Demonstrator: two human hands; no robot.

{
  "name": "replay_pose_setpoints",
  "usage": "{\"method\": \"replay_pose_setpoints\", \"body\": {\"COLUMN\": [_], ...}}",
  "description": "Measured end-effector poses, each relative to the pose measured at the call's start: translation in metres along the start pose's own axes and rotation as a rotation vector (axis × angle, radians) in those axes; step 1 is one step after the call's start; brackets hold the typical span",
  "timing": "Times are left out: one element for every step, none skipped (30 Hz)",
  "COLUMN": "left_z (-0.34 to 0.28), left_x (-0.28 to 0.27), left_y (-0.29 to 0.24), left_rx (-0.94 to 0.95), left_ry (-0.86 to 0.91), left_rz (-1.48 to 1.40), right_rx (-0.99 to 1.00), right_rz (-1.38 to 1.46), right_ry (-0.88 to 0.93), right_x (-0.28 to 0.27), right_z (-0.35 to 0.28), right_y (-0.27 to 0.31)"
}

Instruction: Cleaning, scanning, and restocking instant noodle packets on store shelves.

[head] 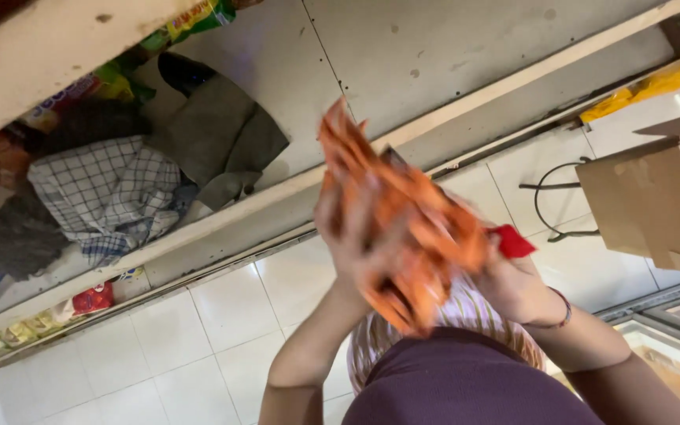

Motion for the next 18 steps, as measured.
{"method": "replay_pose_setpoints", "body": {"left_z": [0.007,0.016,0.023,0.017,0.014,0.007,-0.001,-0.008,-0.015,-0.027,-0.038,-0.050,-0.068,-0.086,-0.110,-0.127,-0.150,-0.175], "left_x": [-0.005,-0.005,-0.004,-0.001,-0.001,0.000,0.000,0.003,0.005,0.011,0.012,0.012,0.006,0.003,0.005,0.003,0.012,0.021], "left_y": [-0.005,0.002,0.008,0.004,-0.010,-0.025,-0.026,-0.028,-0.029,-0.025,-0.017,-0.009,-0.011,0.003,0.013,0.017,0.022,0.023], "left_rx": [-0.002,-0.228,-0.452,-0.448,-0.190,0.069,0.071,0.120,0.169,0.171,0.065,-0.045,-0.046,-0.411,-0.771,-0.771,-0.982,-1.188], "left_ry": [0.006,0.109,0.215,0.217,0.119,0.026,0.027,0.049,0.070,0.069,-0.040,-0.150,-0.151,-0.076,0.011,0.008,0.193,0.388], "left_rz": [-0.001,-0.014,-0.027,-0.031,0.045,0.116,0.111,0.184,0.259,0.256,0.139,0.025,0.025,-0.358,-0.743,-0.744,-0.931,-1.116], "right_rx": [0.003,-0.140,-0.283,-0.288,-0.510,-0.731,-0.734,-0.581,-0.418,-0.422,-0.567,-0.707,-0.706,-0.631,-0.549,-0.548,-0.579,-0.609], "right_rz": [0.004,-0.187,-0.378,-0.377,-0.432,-0.484,-0.484,-0.182,0.118,0.119,0.102,0.083,0.081,0.277,0.472,0.470,0.465,0.460], "right_ry": [-0.003,0.077,0.154,0.151,0.205,0.260,0.256,0.126,-0.002,-0.003,0.012,0.031,0.031,0.089,0.144,0.146,0.143,0.138], "right_x": [-0.002,-0.001,0.001,0.010,0.022,0.034,0.068,0.096,0.125,0.134,0.142,0.152,0.157,0.165,0.172,0.170,0.167,0.164], "right_z": [-0.001,0.002,0.004,0.000,-0.008,-0.017,-0.019,-0.015,-0.012,-0.009,-0.007,-0.006,-0.005,-0.002,0.000,0.001,0.002,0.002], "right_y": [-0.007,-0.005,-0.005,0.005,0.022,0.038,0.057,0.073,0.087,0.089,0.095,0.102,0.102,0.100,0.098,0.096,0.096,0.096]}}
Point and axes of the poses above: each hand's wrist, its own z-axis towards the middle knuckle, its own x-axis out of the palm, y = z × x, the point moved 4 cm from there along z, towards the middle knuckle, and after that the axes turned 9 degrees about -x, right-handed, at the moved point
